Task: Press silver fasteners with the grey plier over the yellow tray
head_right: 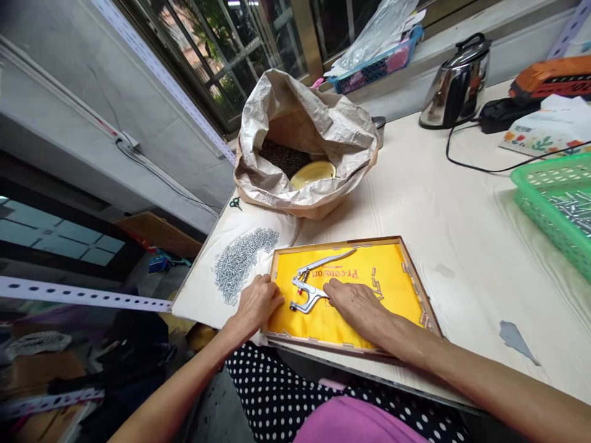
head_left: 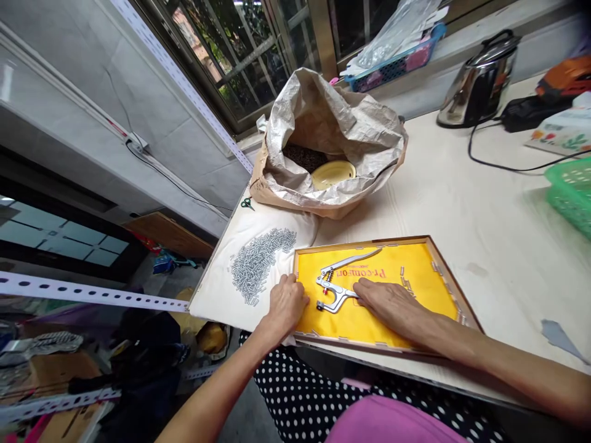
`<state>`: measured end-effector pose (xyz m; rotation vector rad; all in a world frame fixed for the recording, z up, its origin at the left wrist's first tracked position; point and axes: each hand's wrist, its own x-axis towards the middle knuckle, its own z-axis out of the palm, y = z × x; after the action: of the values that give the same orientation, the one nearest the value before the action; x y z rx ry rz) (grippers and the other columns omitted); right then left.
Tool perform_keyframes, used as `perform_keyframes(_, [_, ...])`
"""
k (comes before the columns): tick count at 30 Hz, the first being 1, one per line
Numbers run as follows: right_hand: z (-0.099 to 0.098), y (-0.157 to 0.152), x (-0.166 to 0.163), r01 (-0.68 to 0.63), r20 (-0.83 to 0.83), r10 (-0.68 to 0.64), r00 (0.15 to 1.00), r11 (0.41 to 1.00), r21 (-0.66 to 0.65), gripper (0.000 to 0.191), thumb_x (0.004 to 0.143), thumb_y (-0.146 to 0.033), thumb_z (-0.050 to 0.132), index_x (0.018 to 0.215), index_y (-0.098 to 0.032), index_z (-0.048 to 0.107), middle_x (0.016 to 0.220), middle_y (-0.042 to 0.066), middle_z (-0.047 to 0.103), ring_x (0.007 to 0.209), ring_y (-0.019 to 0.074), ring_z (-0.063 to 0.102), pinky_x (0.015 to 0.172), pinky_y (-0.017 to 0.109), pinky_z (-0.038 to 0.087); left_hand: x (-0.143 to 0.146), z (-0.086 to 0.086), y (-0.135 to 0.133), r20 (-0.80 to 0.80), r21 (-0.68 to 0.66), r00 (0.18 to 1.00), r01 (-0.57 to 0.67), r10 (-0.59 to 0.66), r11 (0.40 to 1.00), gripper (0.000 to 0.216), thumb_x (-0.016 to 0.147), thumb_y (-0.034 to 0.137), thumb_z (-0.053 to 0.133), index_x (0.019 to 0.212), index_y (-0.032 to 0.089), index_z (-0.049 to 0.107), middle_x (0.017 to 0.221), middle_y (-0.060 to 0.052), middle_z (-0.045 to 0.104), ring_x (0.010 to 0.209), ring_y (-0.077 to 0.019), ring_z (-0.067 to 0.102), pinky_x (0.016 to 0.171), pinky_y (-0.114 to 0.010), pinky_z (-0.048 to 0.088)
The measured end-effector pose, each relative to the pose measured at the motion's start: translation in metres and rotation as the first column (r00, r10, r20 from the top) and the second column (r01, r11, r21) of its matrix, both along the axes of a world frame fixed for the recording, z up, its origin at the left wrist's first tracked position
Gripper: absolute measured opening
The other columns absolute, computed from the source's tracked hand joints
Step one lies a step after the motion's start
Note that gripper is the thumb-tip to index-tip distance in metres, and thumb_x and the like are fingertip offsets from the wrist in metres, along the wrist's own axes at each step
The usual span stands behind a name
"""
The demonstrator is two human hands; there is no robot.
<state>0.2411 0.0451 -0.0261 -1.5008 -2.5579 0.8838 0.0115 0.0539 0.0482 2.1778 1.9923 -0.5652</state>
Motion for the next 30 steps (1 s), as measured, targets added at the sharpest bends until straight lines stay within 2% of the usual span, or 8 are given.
perform_keyframes(2, [-0.003, 0.000, -0.001, -0.006, -0.004, 0.006, 1.000, 1.000, 0.019, 0.020, 0.098, -0.020, 0.038, 0.094, -0.021, 0.058, 0.094, 0.007, 0.066, 0.083, 0.0218, 0.062, 0.065, 0.031, 0.031, -0.017, 0.000, 0.011, 0.043, 0.117, 0.997, -0.076, 0.071, 0.990, 0.024, 0.095, 0.025, 0.051, 0.095, 0.016, 0.074, 0.106, -0.011, 0.068, 0.105, -0.0254, 0.061, 0.077, -0.030, 0.045])
perform_keyframes(4, [-0.005, 0.000, -0.001, -0.012, -0.005, 0.012, 1.000, 0.999, 0.043, 0.018, 0.098, -0.019, 0.040, 0.092, -0.021, 0.057, 0.093, 0.006, 0.065, 0.081, 0.0210, 0.062, 0.064, 0.031, 0.030, -0.039, -0.004, 0.029, 0.070, 0.270, 0.983, -0.180, 0.167, 0.946, 0.029, 0.098, 0.025, 0.045, 0.096, 0.015, 0.072, 0.104, -0.011, 0.068, 0.103, -0.0253, 0.061, 0.073, -0.030, 0.043])
perform_keyframes(6, [-0.008, 0.000, -0.002, -0.009, -0.004, 0.009, 1.000, 0.998, 0.067, 0.015, 0.097, -0.020, 0.043, 0.092, -0.022, 0.057, 0.092, 0.005, 0.065, 0.080, 0.0205, 0.062, 0.062, 0.030, 0.028, -0.062, -0.012, 0.046, 0.100, 0.340, 0.964, -0.267, 0.248, 0.901, 0.028, 0.098, 0.026, 0.047, 0.095, 0.014, 0.072, 0.103, -0.012, 0.068, 0.100, -0.0263, 0.062, 0.073, -0.031, 0.042])
perform_keyframes(10, [-0.010, 0.000, -0.003, 0.004, 0.026, -0.006, 1.000, 0.997, 0.078, 0.013, 0.097, -0.021, 0.045, 0.093, -0.023, 0.058, 0.091, 0.003, 0.065, 0.080, 0.0201, 0.063, 0.060, 0.030, 0.027, -0.095, -0.037, 0.066, 0.196, 0.317, 0.956, -0.273, 0.219, 0.908, 0.021, 0.095, 0.027, 0.055, 0.099, 0.014, 0.070, 0.105, -0.011, 0.067, 0.098, -0.0253, 0.061, 0.077, -0.031, 0.042])
perform_keyframes(15, [-0.008, 0.000, -0.003, -0.007, 0.070, 0.002, 0.998, 0.998, 0.069, 0.014, 0.099, -0.022, 0.045, 0.097, -0.023, 0.059, 0.095, 0.004, 0.066, 0.083, 0.0212, 0.065, 0.059, 0.030, 0.027, -0.103, -0.054, 0.069, 0.265, 0.325, 0.960, -0.177, 0.090, 0.929, 0.017, 0.092, 0.015, 0.053, 0.099, 0.015, 0.068, 0.104, -0.011, 0.065, 0.102, -0.0247, 0.058, 0.082, -0.032, 0.041])
perform_keyframes(20, [-0.009, 0.000, -0.003, -0.003, 0.068, -0.002, 0.998, 0.996, 0.084, 0.015, 0.098, -0.022, 0.045, 0.098, -0.023, 0.060, 0.094, 0.004, 0.067, 0.083, 0.0220, 0.065, 0.059, 0.030, 0.028, -0.103, -0.054, 0.073, 0.328, 0.300, 0.936, -0.228, 0.124, 0.926, 0.017, 0.087, 0.008, 0.052, 0.075, 0.015, 0.062, 0.089, -0.010, 0.064, 0.086, -0.0220, 0.057, 0.077, -0.032, 0.040])
perform_keyframes(24, [-0.009, -0.001, -0.004, -0.012, 0.071, 0.006, 0.997, 0.996, 0.084, 0.016, 0.099, -0.023, 0.044, 0.099, -0.023, 0.060, 0.096, 0.005, 0.067, 0.084, 0.0224, 0.066, 0.060, 0.030, 0.031, -0.105, -0.050, 0.072, 0.419, 0.303, 0.894, -0.306, 0.162, 0.903, 0.016, 0.084, 0.009, 0.052, 0.071, 0.017, 0.057, 0.082, -0.007, 0.063, 0.080, -0.0201, 0.057, 0.074, -0.031, 0.041])
perform_keyframes(30, [-0.002, 0.002, 0.003, -0.005, 0.023, 0.002, 1.000, 0.992, 0.128, 0.014, 0.098, -0.027, 0.048, 0.099, -0.022, 0.062, 0.101, 0.007, 0.067, 0.085, 0.0241, 0.066, 0.066, 0.033, 0.039, -0.107, -0.036, 0.052, 0.632, 0.166, 0.725, -0.473, 0.274, 0.865, 0.014, 0.087, 0.021, 0.055, 0.074, 0.017, 0.056, 0.068, -0.002, 0.062, 0.062, -0.0154, 0.060, 0.061, -0.027, 0.049])
